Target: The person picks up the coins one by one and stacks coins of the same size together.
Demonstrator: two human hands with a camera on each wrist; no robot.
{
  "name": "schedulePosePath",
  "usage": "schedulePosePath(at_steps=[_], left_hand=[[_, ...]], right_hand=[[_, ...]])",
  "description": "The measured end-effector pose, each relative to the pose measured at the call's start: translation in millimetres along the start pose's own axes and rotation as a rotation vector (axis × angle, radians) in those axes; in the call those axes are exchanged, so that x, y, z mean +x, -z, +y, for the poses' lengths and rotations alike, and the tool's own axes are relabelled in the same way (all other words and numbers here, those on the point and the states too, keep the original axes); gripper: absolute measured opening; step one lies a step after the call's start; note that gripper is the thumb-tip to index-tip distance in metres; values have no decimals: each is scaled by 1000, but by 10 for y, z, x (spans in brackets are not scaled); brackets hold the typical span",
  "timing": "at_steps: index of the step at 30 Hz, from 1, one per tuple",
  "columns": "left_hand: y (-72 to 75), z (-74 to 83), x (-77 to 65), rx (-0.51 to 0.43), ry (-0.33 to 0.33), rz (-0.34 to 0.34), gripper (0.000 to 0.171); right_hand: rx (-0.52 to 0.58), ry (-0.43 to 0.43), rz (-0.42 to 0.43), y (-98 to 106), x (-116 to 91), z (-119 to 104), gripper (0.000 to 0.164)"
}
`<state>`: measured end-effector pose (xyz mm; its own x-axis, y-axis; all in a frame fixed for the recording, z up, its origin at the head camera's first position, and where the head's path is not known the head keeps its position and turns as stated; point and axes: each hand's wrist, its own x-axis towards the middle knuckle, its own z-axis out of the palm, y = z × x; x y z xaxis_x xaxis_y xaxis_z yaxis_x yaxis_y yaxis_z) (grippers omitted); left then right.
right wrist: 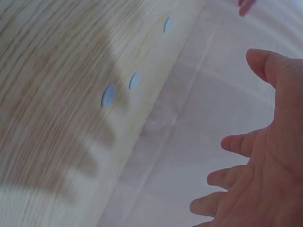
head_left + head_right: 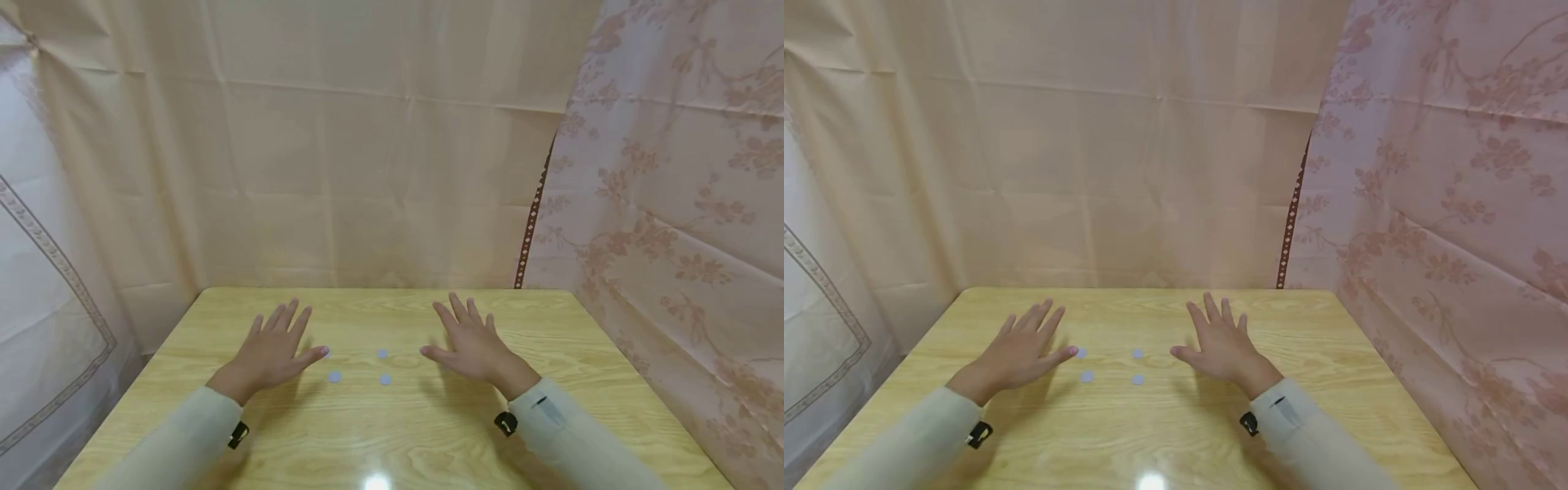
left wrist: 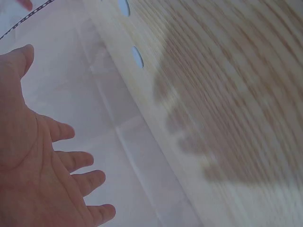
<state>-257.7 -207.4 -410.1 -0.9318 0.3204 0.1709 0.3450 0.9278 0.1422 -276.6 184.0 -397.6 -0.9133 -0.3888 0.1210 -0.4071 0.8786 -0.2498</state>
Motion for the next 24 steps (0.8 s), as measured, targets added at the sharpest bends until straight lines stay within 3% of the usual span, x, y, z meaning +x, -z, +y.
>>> schedulePosePath(at_steps=[14, 24], left_hand=[[-104, 51, 56, -56, 1, 20, 94], [-125, 102, 54, -63, -27, 77, 81]], right_hand=[[68, 20, -20, -114, 85, -172, 96], [131, 14, -62, -263, 148, -261, 94]])
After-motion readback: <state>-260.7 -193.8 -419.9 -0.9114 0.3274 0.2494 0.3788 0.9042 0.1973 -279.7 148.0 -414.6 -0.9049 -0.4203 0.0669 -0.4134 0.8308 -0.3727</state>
